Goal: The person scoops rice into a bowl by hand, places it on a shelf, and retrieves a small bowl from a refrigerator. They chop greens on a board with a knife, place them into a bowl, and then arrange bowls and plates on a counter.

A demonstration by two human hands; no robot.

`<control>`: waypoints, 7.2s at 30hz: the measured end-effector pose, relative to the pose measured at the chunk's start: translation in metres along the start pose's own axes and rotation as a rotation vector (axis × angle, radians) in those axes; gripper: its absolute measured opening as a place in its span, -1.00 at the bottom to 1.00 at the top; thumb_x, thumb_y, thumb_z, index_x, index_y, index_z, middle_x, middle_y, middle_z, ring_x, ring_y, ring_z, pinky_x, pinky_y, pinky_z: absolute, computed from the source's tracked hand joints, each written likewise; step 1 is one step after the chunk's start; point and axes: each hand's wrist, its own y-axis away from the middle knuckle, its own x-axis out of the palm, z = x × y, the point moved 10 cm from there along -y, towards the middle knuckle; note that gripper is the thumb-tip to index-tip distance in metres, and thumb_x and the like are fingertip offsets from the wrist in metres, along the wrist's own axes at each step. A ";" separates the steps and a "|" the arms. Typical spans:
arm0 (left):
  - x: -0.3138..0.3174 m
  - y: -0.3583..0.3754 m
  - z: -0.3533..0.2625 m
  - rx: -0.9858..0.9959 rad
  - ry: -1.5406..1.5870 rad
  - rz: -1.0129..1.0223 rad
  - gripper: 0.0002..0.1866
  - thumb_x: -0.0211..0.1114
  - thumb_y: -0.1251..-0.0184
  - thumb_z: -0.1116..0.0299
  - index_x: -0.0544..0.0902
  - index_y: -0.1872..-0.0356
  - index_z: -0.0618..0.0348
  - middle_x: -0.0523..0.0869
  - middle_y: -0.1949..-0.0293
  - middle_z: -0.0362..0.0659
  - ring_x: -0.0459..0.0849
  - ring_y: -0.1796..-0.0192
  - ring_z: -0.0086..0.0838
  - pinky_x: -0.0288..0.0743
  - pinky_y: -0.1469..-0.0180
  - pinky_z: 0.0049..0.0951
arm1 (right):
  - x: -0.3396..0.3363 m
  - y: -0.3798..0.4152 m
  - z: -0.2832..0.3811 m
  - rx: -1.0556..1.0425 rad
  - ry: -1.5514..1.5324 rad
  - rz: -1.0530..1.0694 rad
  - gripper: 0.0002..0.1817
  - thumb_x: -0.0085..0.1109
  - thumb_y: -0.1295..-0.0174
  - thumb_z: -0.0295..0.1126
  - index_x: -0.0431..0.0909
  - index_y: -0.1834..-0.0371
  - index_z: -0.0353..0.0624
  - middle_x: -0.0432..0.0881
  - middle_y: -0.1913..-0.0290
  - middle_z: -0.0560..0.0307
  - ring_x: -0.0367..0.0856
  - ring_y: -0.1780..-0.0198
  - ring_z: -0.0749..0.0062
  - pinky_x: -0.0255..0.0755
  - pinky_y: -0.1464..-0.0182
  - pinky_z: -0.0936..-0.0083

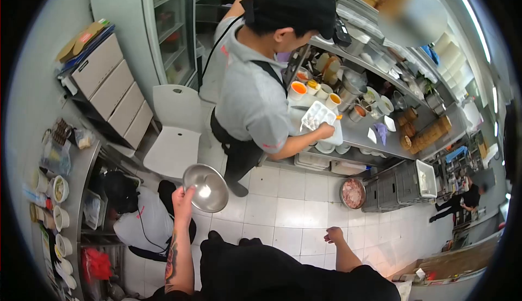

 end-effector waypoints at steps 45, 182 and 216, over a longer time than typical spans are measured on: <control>0.190 -0.625 0.001 0.226 -0.328 0.175 -0.52 0.38 -0.39 0.31 0.22 0.58 0.07 0.18 0.55 -0.42 0.14 0.44 -0.69 0.06 0.45 -0.52 | 0.161 0.051 0.591 -0.658 -0.216 0.084 -0.72 0.06 -0.54 -0.32 0.67 -0.05 -0.27 0.75 0.37 0.17 0.72 0.31 0.56 0.58 0.16 0.56; -0.006 -0.780 0.153 0.224 0.621 -1.840 -0.84 0.26 -0.36 0.42 0.54 0.40 0.28 0.63 0.41 -0.20 0.68 0.38 -0.53 0.70 0.30 -0.42 | 0.893 0.229 1.302 -2.829 0.649 1.083 -0.78 0.34 -0.17 -0.41 0.72 0.13 -0.21 0.76 0.16 -0.03 0.73 0.18 0.16 0.59 0.09 0.27; 0.152 -0.708 0.182 0.142 0.696 -1.540 -0.72 0.19 -0.50 0.30 0.63 -0.06 0.27 0.72 0.01 -0.09 0.72 0.04 -0.39 0.69 0.03 -0.30 | 0.730 0.033 1.238 -1.681 1.299 1.719 -0.68 0.21 -0.37 -0.33 0.62 -0.09 -0.29 0.75 0.04 -0.04 0.66 0.03 0.40 0.51 -0.05 0.37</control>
